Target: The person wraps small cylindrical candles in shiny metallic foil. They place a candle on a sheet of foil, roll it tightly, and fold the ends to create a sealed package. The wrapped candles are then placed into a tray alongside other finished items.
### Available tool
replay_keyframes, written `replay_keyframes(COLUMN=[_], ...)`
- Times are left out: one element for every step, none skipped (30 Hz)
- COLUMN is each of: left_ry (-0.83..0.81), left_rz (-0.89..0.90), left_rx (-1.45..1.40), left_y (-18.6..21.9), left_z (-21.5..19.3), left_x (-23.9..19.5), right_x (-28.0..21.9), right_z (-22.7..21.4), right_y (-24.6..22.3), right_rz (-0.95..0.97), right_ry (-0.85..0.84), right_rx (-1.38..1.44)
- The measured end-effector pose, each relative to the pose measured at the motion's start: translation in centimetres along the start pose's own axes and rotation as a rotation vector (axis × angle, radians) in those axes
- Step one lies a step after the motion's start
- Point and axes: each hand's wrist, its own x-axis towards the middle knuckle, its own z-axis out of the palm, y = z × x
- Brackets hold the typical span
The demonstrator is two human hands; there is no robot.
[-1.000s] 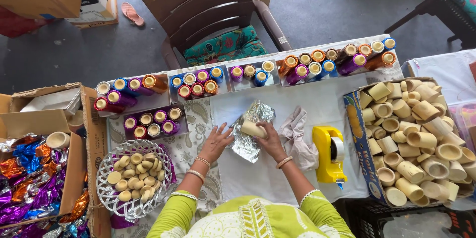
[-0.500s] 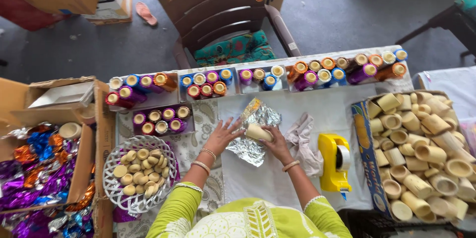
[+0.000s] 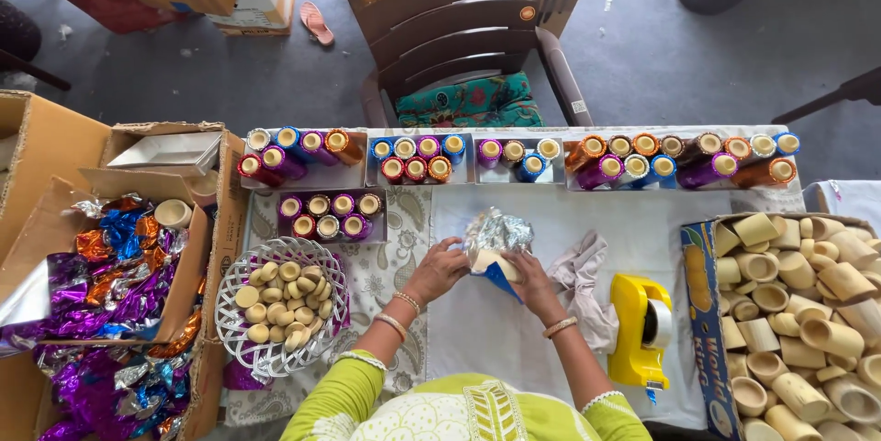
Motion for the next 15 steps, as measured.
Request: replay_keyframes(left_ry=[0.000,0.055,0.109,0.098,0.162,0.223,0.209,0.219,0.229,0.224,0.225,0.228,0.226,0.251,0.275], left_rz=[0.000,-0.093,-0.186,-0.184,-0.297,-0.413,-0.413,-0.479,-0.544,-0.541,-0.566,-0.591,-0.590,-0.578,-0.567], left_rx=[0.000,-0.092,-0.184,-0.194,-0.266,-0.338,-0.349,-0.328,-0.306,-0.310,-0.281,-0.251,-0.254,-0.263,-0.272], left_y=[-0.6,-1.1,-1.6,-2.4,-3.2,-3.9,-3.9,-4.1,-4.2,-4.5,-4.7,-5.0,-4.8,-4.7,-4.6], left_z=[0.4,1.1,1.8,2.4,3.1,4.0,4.3,4.2,4.1,4.3,4.5,4.6,4.6,4.5,4.4], left_x=[-0.3,-0.7,-1.0,-1.5,-1.9,-2.4,-2.7,-2.8,-2.8,-2.8,-2.7,-2.8,-2.6,-2.4,-2.3], right_x=[0.1,-0.2,-0.4,-0.5,-0.6,-0.8,-1.2,-1.1,-1.0,-1.2,-1.3,-1.4,-1.5,-1.4,-1.3], right_z=[0.2,0.4,0.5,0.5,0.5,0.4,0.4,0.5,0.7,1.0,1.3,1.7,1.4,1.1,0.9], right_y=[0.2,0.3,0.6,0.3,0.1,0.0,0.1,0.2,0.3,1.2,2.1,3.0,2.7,2.5,2.2], right_rz=[0.000,0.014,0.029,0.044,0.057,0.071,0.089,0.095,0.101,0.105,0.130,0.152,0.155,0.130,0.105], right_ry=[0.000,-0.025,-0.049,-0.046,-0.063,-0.080,-0.078,-0.080,-0.082,-0.078,-0.083,-0.088,-0.087,-0.092,-0.096], right_rx=[0.000,-0.014,-0.028,-0.030,-0.004,0.022,0.019,0.056,0.093,0.090,0.101,0.114,0.112,0.140,0.168])
